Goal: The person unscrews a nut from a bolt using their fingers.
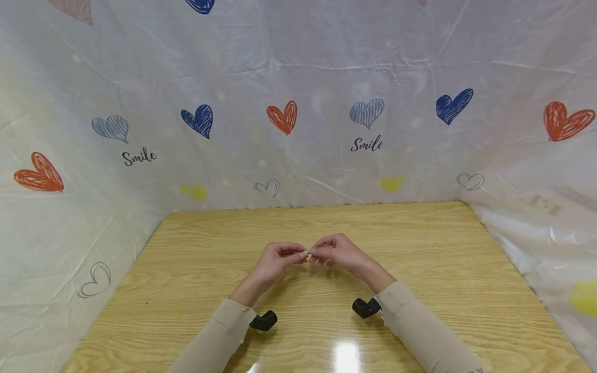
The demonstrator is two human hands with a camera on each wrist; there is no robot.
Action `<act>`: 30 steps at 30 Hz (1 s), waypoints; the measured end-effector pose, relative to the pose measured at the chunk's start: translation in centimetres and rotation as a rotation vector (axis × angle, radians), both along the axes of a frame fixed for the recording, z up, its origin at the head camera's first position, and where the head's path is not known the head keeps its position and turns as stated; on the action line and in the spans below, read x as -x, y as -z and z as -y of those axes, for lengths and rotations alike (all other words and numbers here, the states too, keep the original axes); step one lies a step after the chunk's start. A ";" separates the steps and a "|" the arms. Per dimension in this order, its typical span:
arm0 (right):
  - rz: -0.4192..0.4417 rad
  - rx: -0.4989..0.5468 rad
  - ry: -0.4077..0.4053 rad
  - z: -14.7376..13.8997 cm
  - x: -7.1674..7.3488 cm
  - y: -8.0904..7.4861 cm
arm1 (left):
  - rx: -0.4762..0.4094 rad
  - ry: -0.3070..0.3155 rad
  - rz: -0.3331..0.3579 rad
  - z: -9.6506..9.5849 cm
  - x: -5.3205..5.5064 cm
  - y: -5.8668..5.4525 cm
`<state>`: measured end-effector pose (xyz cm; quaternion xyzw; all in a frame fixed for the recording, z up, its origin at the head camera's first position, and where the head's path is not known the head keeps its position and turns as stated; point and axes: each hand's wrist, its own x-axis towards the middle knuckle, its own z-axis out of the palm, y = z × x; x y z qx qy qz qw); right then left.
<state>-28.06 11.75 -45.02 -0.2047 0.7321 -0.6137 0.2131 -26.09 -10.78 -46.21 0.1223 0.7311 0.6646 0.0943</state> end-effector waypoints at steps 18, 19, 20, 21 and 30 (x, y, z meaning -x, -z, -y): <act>0.028 -0.050 0.021 0.0 0.2 0.0 | 0.012 -0.002 -0.011 0.0 0.0 0.0; 0.029 -0.050 0.021 0.0 0.2 0.0 | 0.011 0.000 -0.010 0.0 0.0 0.0; 0.025 -0.047 0.018 0.0 0.2 0.1 | 0.009 0.000 -0.010 0.0 -0.1 0.0; 0.025 -0.042 0.016 -0.1 0.2 0.1 | 0.007 0.002 -0.008 0.0 -0.1 0.0; 0.038 0.001 0.001 -0.3 0.0 0.0 | 0.000 0.000 0.001 0.0 -0.1 0.0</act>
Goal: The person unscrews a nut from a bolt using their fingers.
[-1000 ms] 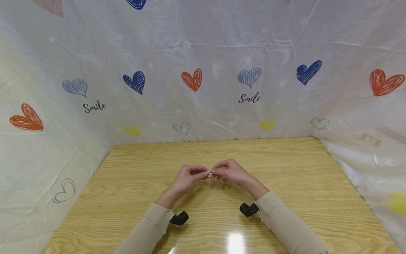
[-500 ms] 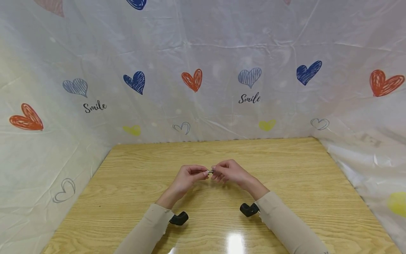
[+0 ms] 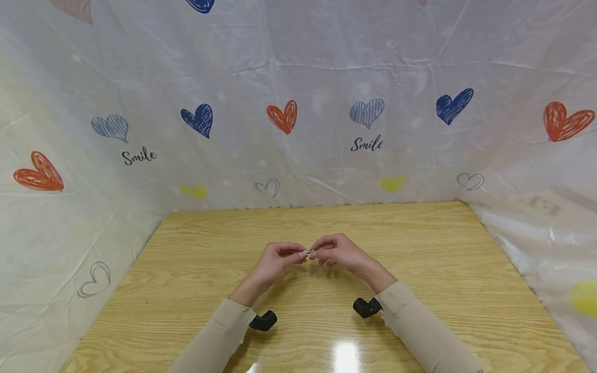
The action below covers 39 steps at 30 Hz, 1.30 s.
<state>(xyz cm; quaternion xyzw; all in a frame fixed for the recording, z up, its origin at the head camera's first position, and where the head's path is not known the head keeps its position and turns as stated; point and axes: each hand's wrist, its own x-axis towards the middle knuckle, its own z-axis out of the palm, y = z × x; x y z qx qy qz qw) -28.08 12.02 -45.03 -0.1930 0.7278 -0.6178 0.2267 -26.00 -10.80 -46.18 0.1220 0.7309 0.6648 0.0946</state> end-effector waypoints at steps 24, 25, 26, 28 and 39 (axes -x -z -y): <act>-0.014 -0.019 -0.011 0.0 0.2 0.1 | 0.033 -0.005 -0.013 0.0 0.1 0.1; -0.013 -0.014 -0.015 0.0 0.2 0.1 | 0.033 -0.005 -0.013 0.0 0.1 0.1; -0.013 -0.009 -0.019 0.0 0.2 0.1 | 0.032 -0.006 -0.014 0.0 0.1 0.1; -0.012 -0.001 -0.021 -0.1 0.2 0.0 | 0.030 -0.005 -0.012 0.0 0.1 0.1; -0.010 0.026 -0.025 -0.2 0.0 -0.1 | 0.020 0.005 -0.006 0.0 0.2 0.1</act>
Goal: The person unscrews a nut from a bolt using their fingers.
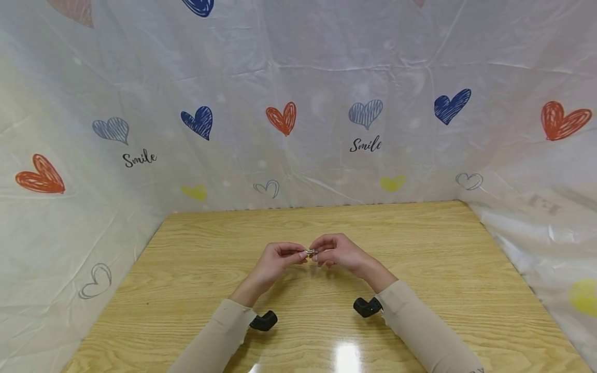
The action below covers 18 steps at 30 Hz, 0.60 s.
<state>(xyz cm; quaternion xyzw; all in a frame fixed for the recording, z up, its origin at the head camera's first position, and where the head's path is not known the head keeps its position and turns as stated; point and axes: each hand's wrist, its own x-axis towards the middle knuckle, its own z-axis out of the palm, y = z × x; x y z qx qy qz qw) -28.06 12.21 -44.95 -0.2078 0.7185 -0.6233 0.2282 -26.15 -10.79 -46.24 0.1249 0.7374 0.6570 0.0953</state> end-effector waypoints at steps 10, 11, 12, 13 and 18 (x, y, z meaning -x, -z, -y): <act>0.028 -0.038 0.031 0.2 0.2 0.3 | -0.002 -0.003 -0.003 0.1 -0.1 0.0; 0.031 -0.039 0.033 0.2 0.2 0.3 | -0.003 -0.003 -0.003 0.1 -0.1 0.0; 0.034 -0.040 0.033 0.2 0.2 0.3 | -0.002 -0.004 -0.002 0.1 -0.1 0.0; 0.036 -0.036 0.033 0.2 0.2 0.3 | -0.002 -0.004 -0.003 0.1 -0.1 0.0; 0.020 -0.025 0.029 0.3 0.0 0.1 | 0.006 -0.006 -0.004 0.1 -0.2 -0.1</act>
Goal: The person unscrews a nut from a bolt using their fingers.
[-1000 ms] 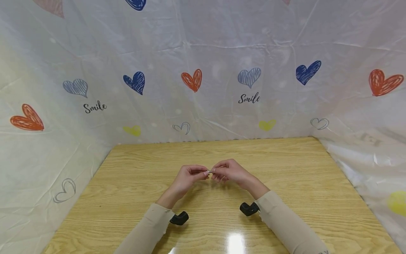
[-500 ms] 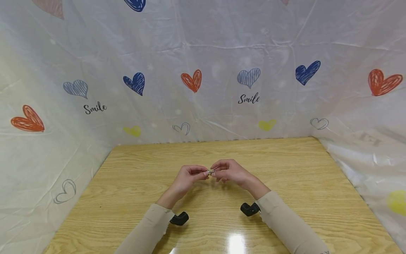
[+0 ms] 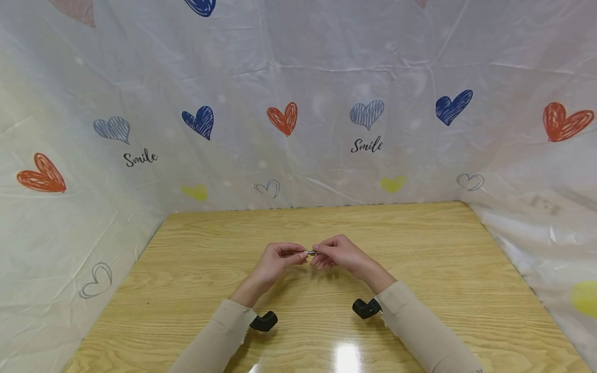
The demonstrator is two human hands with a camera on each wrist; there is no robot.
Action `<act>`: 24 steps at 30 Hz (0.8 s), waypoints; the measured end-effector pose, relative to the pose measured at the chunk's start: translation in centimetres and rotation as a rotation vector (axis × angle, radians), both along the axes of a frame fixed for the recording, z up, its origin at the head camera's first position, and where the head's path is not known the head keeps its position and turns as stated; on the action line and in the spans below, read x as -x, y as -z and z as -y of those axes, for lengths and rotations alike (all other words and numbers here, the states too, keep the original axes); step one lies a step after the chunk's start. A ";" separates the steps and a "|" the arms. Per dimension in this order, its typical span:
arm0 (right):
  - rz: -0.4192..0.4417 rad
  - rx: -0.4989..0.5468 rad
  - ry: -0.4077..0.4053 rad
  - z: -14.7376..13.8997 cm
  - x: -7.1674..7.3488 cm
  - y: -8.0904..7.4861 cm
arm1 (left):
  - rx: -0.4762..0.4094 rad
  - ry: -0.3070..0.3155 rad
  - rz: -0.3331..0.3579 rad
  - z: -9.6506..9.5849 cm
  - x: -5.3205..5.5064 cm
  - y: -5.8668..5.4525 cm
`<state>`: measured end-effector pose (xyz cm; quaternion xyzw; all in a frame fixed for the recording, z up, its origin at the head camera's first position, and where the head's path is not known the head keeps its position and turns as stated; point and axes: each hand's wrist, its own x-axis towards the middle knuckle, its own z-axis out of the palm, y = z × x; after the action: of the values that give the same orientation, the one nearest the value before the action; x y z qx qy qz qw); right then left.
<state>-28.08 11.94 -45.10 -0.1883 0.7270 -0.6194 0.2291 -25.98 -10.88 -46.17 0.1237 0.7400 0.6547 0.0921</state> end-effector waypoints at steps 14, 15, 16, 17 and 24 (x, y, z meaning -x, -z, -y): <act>-0.024 0.040 -0.019 -0.2 0.0 0.1 | -0.014 -0.007 0.000 0.0 0.0 0.1; -0.022 0.045 -0.020 -0.2 0.0 0.1 | -0.016 -0.007 0.000 0.0 0.0 0.1; -0.017 0.049 -0.021 -0.2 0.0 0.1 | -0.016 -0.006 -0.002 0.0 0.0 0.1; -0.017 0.052 -0.024 -0.2 0.0 0.1 | -0.015 -0.006 -0.005 0.0 0.0 0.1; 0.020 0.031 -0.004 -0.2 -0.1 -0.1 | -0.025 -0.010 -0.012 0.0 -0.1 0.1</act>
<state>-27.97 12.15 -44.96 -0.1870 0.7146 -0.6319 0.2346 -25.91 -10.87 -46.25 0.1249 0.7330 0.6636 0.0828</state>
